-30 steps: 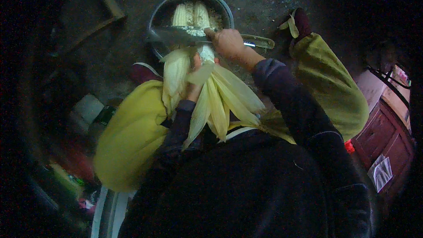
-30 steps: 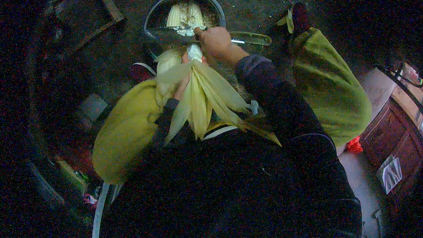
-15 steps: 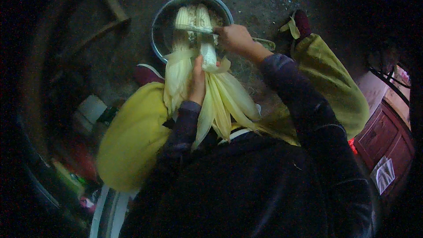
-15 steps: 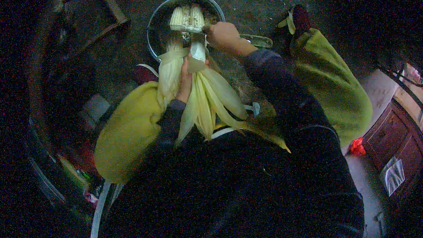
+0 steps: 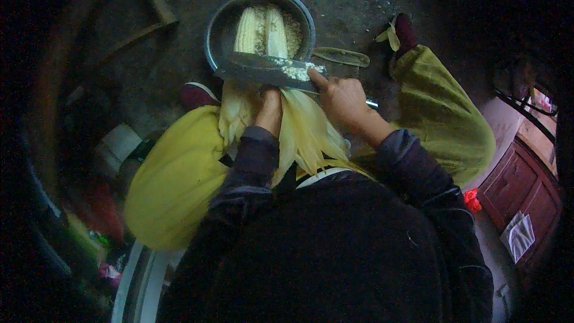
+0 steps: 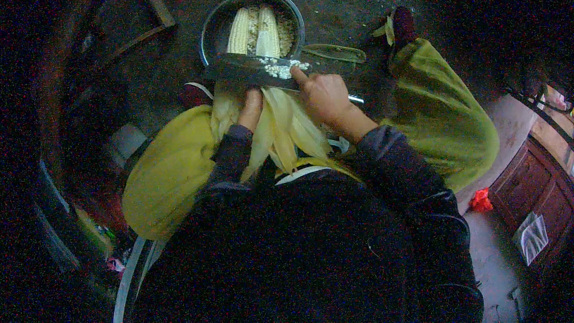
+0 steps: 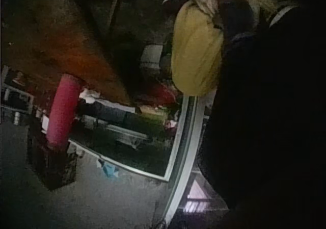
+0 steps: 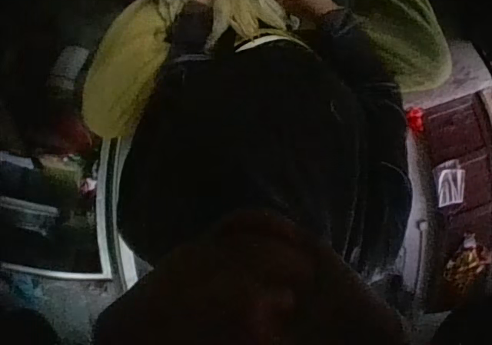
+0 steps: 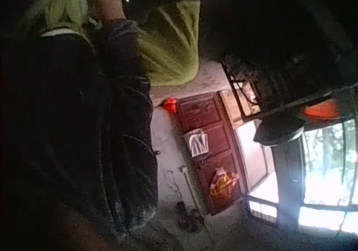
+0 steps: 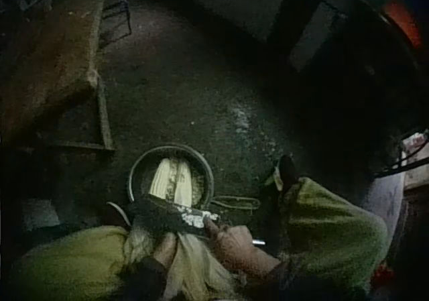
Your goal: The person sits on the floor and uses a knife to cut kernels off a corn cob into a metal bowl. After finishing, they stand up, move to the sink, and rinse their hands.
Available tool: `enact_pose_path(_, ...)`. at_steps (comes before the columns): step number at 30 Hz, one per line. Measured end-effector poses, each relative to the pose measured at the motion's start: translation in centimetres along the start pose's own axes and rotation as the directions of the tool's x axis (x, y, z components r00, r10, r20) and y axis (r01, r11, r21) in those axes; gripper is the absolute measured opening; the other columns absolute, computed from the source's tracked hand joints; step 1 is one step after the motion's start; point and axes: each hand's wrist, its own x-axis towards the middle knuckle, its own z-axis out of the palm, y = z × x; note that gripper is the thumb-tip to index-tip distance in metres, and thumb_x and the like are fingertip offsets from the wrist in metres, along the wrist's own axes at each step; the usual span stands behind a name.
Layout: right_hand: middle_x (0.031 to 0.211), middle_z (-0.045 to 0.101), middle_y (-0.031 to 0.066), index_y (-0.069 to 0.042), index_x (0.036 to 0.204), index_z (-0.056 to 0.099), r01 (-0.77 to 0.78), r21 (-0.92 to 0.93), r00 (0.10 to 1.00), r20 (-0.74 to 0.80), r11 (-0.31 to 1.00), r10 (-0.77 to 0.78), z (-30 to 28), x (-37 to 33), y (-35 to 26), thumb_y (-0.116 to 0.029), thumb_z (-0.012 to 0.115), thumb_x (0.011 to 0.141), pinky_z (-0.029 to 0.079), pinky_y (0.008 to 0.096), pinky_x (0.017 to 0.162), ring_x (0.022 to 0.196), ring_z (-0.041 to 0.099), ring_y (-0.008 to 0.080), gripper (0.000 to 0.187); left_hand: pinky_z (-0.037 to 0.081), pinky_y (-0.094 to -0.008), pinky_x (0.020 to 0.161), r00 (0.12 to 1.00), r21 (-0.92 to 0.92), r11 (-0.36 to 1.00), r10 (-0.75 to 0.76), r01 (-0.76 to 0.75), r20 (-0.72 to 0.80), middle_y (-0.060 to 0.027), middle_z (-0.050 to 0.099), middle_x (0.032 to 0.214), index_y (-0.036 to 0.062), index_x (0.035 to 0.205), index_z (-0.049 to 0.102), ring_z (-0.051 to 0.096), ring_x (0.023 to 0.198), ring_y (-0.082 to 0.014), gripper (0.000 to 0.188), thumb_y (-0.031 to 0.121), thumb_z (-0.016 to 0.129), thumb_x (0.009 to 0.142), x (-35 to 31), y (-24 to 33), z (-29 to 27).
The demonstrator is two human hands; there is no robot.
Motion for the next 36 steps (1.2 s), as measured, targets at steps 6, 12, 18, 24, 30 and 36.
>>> enact_pose_path(6,0.065,0.058,0.0134,-0.014,0.118,0.046,0.038,-0.010,0.994,-0.106,0.999,-0.039,1.6,-1.7,0.7,-0.020,0.055,0.071,0.042,0.0397,0.048,0.056,0.057,0.0293,0.048,0.045,-0.0264,0.069,0.999,-0.044,0.998,-0.044,0.043,-0.012,-0.0056,0.055,0.094,0.0050,0.107,0.047,0.054,0.078,-0.0139,0.046,0.045,0.039,0.086,-0.6,-0.1,0.0)
enact_pose_path(12,0.066,0.059,0.0110,-0.013,0.123,0.038,0.014,-0.057,1.000,-0.014,0.998,-0.015,1.5,-0.9,0.7,-0.015,0.051,0.072,0.044,0.0388,0.046,0.056,0.058,0.0270,0.053,0.044,-0.0265,0.069,0.998,-0.064,0.996,-0.067,0.067,-0.001,-0.0056,0.055,0.094,0.0054,0.108,0.047,0.054,0.078,-0.0139,0.047,0.046,0.038,0.086,-1.3,-1.5,0.5)
enact_pose_path(18,0.065,0.059,0.0139,-0.015,0.120,0.041,0.030,0.085,0.998,-0.060,0.996,-0.025,1.2,0.3,0.2,-0.023,0.050,0.076,0.043,0.0420,0.046,0.054,0.058,0.0305,0.046,0.044,-0.0267,0.070,1.000,-0.031,0.999,-0.025,0.025,-0.012,-0.0056,0.054,0.095,0.0058,0.109,0.046,0.053,0.079,-0.0140,0.047,0.046,0.038,0.086,-1.4,-1.5,0.5)
enact_pose_path(24,0.060,0.058,0.0133,-0.015,0.116,0.044,0.092,0.076,0.979,-0.188,0.993,-0.077,3.4,1.7,1.4,-0.019,0.051,0.074,0.043,0.0424,0.047,0.055,0.058,0.0302,0.043,0.043,-0.0268,0.070,1.000,0.003,1.000,0.010,-0.010,-0.013,-0.0056,0.054,0.096,0.0061,0.110,0.046,0.053,0.080,-0.0141,0.048,0.047,0.037,0.086,-3.7,-2.1,2.3)
enact_pose_path(30,0.065,0.058,0.0168,-0.010,0.096,0.058,0.021,0.253,0.994,-0.108,0.967,0.007,5.5,7.1,4.6,-0.019,0.053,0.071,0.046,0.0428,0.055,0.060,0.058,0.0331,0.026,0.043,-0.0268,0.068,0.971,-0.150,0.961,-0.238,0.231,-0.032,-0.0052,0.055,0.093,0.0079,0.111,0.046,0.052,0.077,-0.0141,0.052,0.052,0.036,0.085,-4.1,-0.6,4.1)
enact_pose_path(36,0.057,0.055,0.0133,0.001,0.075,0.060,-0.082,0.563,0.995,0.005,0.823,0.095,5.4,8.4,6.7,-0.026,0.054,0.076,0.043,0.0351,0.048,0.047,0.054,0.0225,0.027,0.046,-0.0266,0.063,0.961,-0.156,0.952,-0.247,0.264,0.123,-0.0056,0.059,0.083,0.0072,0.100,0.053,0.056,0.071,-0.0153,0.041,0.044,0.048,0.081,-2.9,-0.4,1.8)
